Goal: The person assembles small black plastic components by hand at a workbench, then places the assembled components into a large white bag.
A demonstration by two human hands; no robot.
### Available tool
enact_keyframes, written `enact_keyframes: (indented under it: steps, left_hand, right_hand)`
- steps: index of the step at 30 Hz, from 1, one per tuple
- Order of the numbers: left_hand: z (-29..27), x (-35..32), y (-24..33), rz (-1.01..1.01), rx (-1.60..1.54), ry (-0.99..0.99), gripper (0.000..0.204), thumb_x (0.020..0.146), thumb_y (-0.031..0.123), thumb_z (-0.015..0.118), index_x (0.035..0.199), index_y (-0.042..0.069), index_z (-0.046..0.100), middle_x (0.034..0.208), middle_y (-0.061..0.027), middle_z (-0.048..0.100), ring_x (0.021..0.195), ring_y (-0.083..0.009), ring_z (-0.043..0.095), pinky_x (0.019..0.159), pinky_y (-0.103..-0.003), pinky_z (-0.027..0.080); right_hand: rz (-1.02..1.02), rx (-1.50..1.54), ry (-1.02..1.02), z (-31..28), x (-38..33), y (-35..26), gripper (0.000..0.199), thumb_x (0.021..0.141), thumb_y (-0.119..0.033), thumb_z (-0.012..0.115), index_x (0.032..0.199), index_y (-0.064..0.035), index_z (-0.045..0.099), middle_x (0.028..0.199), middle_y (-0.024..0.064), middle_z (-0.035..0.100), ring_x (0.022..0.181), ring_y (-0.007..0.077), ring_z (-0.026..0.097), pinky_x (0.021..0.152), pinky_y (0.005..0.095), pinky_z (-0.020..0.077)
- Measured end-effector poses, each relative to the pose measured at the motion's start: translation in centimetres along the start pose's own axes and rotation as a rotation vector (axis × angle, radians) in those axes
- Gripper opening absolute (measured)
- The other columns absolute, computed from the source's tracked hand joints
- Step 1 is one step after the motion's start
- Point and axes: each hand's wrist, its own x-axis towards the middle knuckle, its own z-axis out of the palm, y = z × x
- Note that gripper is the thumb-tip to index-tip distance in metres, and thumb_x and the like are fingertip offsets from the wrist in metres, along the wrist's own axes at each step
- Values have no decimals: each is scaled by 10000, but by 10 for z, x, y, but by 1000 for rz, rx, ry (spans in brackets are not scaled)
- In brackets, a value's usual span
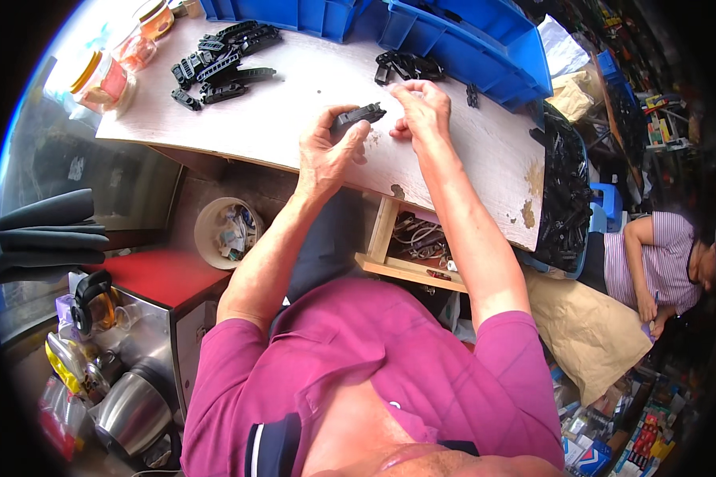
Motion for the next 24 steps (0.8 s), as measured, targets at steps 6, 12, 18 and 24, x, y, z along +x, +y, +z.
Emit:
enact_keyframes:
  steps: [6,12,18,24]
  left_hand:
    - [1,-2,-5,73,-21,57,328,895,77,685,1168,-50,554,827,-78,633,643,-106,605,563,-246,542]
    - [3,-1,2,75,-66,102,322,898,64,675,1172,-50,552,825,-77,636,666,-113,615,592,-245,548]
    - [-4,-3,0,40,-179,68,306,897,46,665,1167,-47,556,816,-81,640,656,-120,619,588,-250,546]
    - [-1,0,-2,62,-116,67,296,894,24,656,1164,-47,557,852,-84,637,671,-121,622,587,-256,551]
  right_hand:
    - [34,-437,60,33,11,-28,246,784,-258,733,899,-43,698,695,83,675,526,167,648,460,306,574]
    - [8,-411,75,34,23,-18,270,780,-230,721,978,-48,705,687,84,653,435,144,585,381,296,528]
    - [-53,-370,89,35,26,-15,282,786,-159,677,1047,-54,690,725,113,685,517,185,654,440,313,572]
    - [-89,-528,8,39,29,-25,181,771,-181,708,935,-107,726,680,56,645,473,135,591,392,282,524]
